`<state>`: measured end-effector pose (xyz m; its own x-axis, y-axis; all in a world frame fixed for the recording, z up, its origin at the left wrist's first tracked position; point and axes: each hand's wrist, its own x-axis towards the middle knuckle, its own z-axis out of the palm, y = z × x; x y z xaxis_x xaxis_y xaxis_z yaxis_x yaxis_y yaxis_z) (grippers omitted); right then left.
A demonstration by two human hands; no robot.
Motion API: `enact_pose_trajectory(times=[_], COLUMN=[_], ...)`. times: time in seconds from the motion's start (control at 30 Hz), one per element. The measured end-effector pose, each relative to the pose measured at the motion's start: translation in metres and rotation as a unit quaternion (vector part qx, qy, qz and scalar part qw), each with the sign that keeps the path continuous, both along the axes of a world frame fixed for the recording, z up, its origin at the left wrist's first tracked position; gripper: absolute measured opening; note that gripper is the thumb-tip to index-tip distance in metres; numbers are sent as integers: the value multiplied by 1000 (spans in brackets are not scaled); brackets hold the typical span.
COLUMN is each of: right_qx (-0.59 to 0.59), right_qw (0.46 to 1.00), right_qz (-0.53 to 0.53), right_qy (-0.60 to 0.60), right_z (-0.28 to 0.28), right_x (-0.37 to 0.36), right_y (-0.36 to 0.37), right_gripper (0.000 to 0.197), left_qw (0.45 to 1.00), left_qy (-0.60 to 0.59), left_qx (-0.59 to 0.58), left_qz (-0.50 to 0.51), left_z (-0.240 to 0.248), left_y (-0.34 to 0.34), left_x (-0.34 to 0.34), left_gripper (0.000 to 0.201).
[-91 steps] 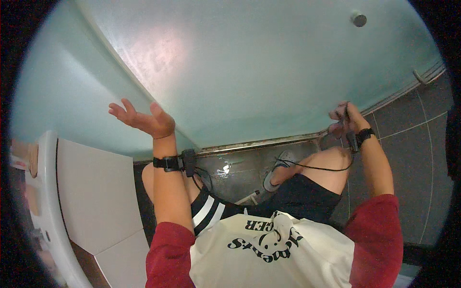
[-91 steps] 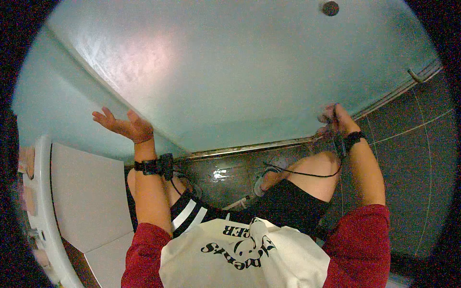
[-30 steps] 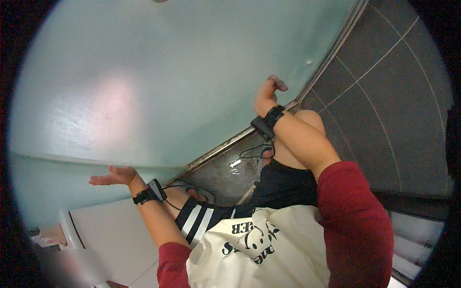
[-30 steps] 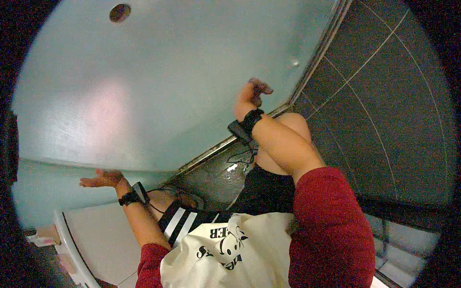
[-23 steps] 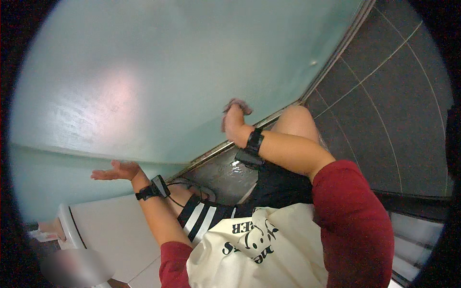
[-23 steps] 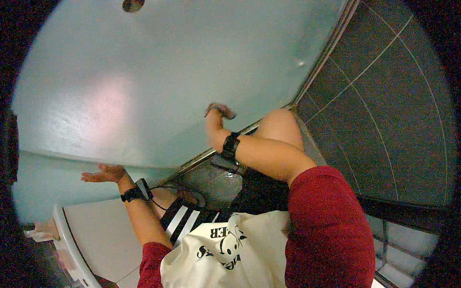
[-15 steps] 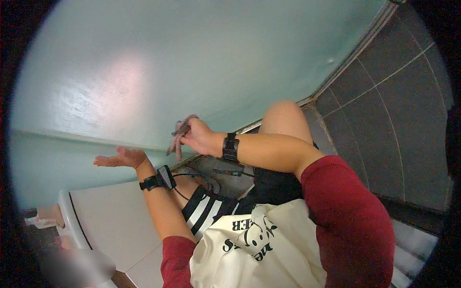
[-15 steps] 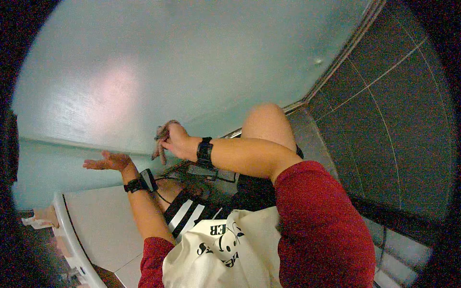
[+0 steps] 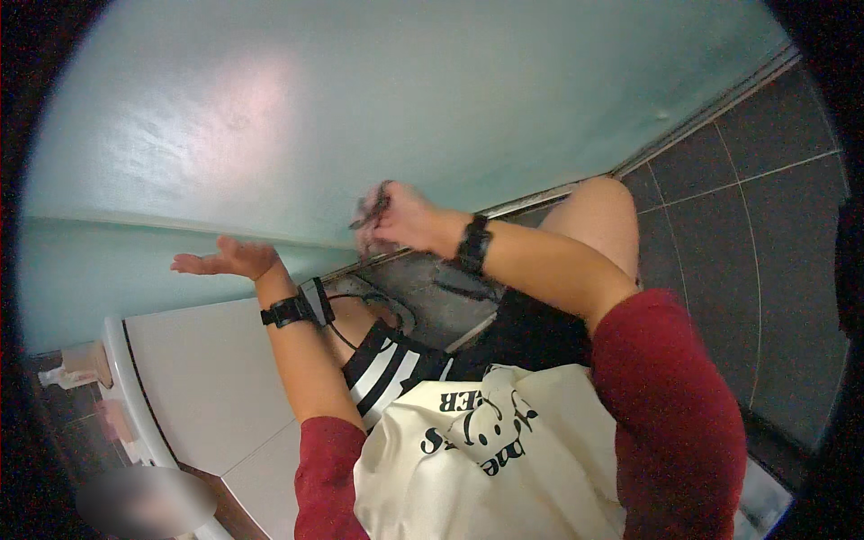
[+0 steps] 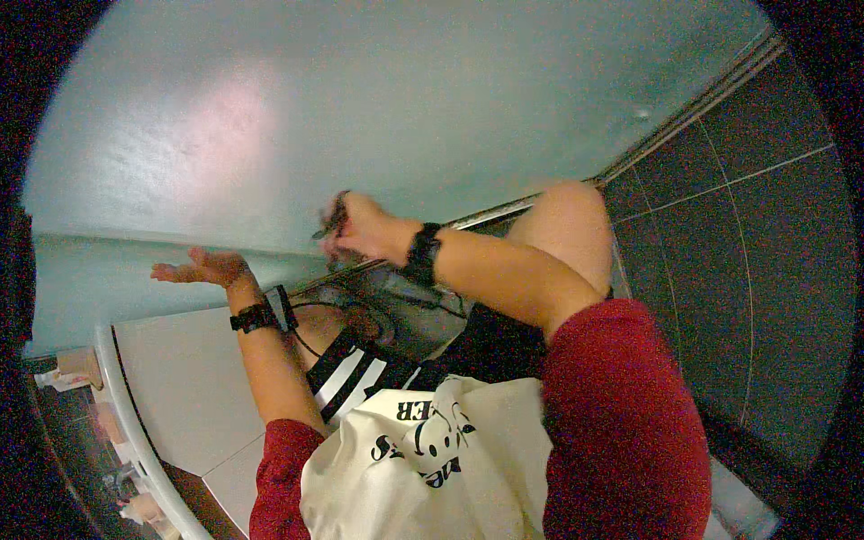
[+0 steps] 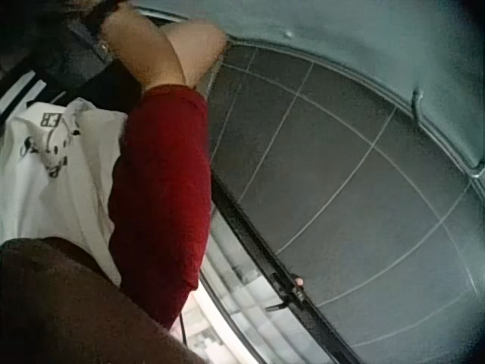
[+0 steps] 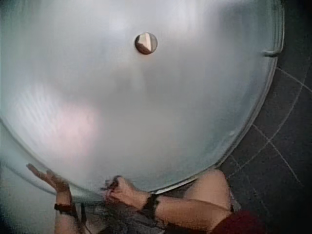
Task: The recorder is cleaning a frosted glass shower door using a pink cloth.
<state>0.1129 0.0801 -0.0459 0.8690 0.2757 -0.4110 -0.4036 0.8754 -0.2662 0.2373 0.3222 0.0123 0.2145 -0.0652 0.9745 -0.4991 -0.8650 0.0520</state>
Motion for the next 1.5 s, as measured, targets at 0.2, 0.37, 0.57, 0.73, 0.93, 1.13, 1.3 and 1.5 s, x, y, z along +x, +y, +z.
enact_pose_trajectory(times=[0.2,0.37,0.57,0.73,0.93,1.13,1.3,1.5], right_qx=[114,-80,7,64,7,72,-121,-131], right_qw=[987,986,981,993,997,979,974,984], right_qz=[-70,-125,-145,-82,54,141,126,81], right_qy=[-89,75,-129,-57,-55,-130,-143,-92], right_z=[-22,25,-42,-10,-33,-20,2,-42], right_x=[-54,-103,-109,-52,7,43,35,6], right_y=[-129,-207,-232,-137,-17,62,60,0], right_gripper=[14,18,23,21,20,19,20,24], left_qw=[990,983,992,983,991,993,988,991], left_qy=[51,60,23,31,40,54,67,50], left_qx=[-118,-163,-113,-165,-124,-101,-126,-111], left_qz=[-52,-56,-43,-74,-34,-34,-59,-61], left_z=[2,10,8,16,8,9,20,8], left_y=[-18,-17,-17,-23,-10,-15,-27,-10], left_x=[-2,-3,6,9,-4,-6,-13,-3], left_gripper=[71,72,69,72,73,71,71,73])
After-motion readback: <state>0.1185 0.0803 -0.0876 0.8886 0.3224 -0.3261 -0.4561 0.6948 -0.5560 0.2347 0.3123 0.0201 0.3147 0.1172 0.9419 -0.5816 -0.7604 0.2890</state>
